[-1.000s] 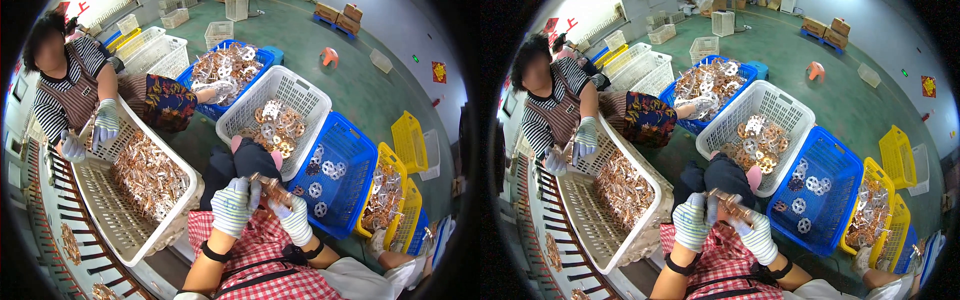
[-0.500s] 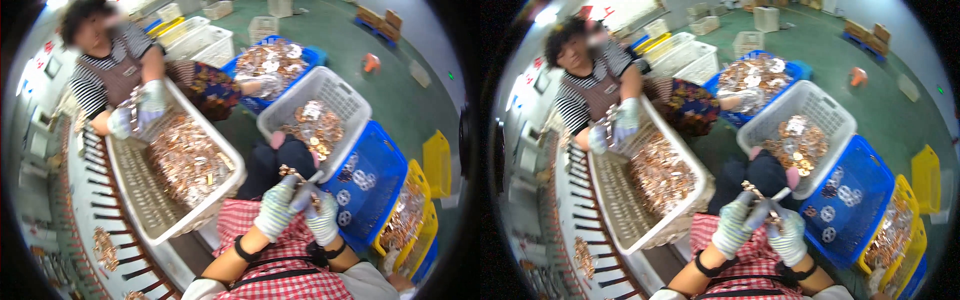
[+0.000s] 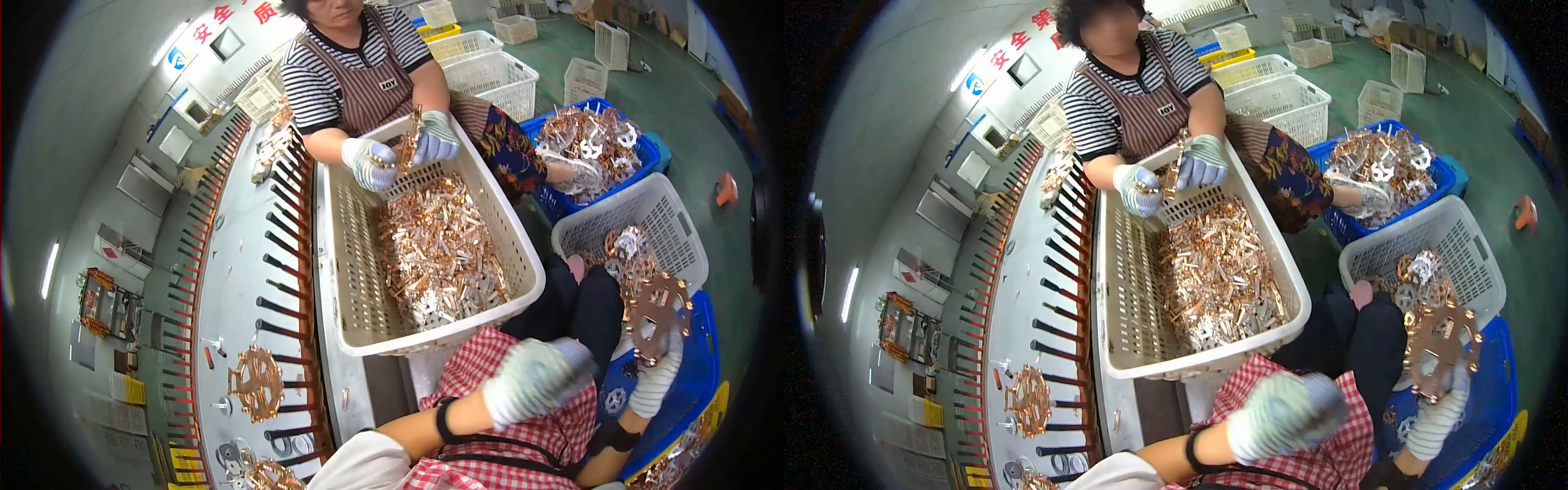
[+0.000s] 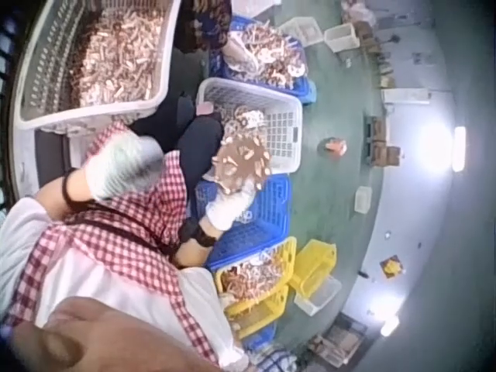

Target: Cleaning and sorting small circular manufactured parts into plastic crates.

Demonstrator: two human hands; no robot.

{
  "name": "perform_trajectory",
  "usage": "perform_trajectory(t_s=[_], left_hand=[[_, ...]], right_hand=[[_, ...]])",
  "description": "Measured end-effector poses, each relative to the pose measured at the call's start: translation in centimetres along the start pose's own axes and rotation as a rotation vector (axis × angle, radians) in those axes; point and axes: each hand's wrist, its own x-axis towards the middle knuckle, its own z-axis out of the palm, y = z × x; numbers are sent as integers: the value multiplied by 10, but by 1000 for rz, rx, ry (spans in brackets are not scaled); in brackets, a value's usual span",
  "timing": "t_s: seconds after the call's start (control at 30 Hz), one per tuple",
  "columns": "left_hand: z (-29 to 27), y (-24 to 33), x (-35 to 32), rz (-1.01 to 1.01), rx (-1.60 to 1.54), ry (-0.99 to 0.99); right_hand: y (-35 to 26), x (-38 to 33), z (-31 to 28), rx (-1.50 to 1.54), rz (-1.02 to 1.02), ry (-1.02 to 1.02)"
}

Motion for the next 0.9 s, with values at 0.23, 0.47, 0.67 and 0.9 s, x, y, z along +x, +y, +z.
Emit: perform_trajectory(t_s=[0.23,0.47,0.67,0.9], left_hand=[[-100,-92,10,-483,226,333],[-146,-92,9,-633,-1047,637],[-237,-205,-11,-632,-1471,1149],[-316,-318,-63,-685,-1426,1585]], right_hand=[[5,46,-24,-53,148,-156],[9,59,17,-129,-120,-419],[22,44,6,-134,-10,-420],[7,16,-3,-140,47,-394]])
